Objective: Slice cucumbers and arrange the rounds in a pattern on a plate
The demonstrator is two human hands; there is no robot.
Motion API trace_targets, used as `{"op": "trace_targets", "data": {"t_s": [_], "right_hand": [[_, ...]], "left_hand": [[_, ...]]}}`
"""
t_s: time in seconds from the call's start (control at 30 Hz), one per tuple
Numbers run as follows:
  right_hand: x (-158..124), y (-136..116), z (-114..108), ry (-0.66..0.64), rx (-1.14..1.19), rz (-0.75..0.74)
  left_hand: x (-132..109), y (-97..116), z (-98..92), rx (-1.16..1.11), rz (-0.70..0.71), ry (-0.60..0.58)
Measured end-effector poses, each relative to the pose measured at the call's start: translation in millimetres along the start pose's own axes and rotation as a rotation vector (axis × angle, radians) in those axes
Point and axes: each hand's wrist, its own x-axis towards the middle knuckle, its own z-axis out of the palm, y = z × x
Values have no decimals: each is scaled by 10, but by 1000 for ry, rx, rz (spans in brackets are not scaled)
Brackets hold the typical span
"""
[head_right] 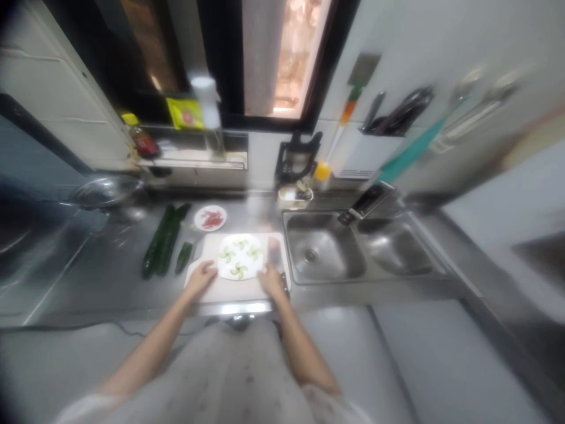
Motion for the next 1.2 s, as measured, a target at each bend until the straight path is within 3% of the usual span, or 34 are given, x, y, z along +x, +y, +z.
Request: {"op": "trace_targets", "data": {"t_s": [0.3,0.9,1.2], "right_hand": [[65,-38,148,-70,246,150],[163,-40,250,-29,294,161],[117,-105,181,-52,430,149]], "left_hand": [[38,67,114,-140,-77,-57],[93,105,166,-215,-114,-57],[13,132,81,-466,-85,-126]]}}
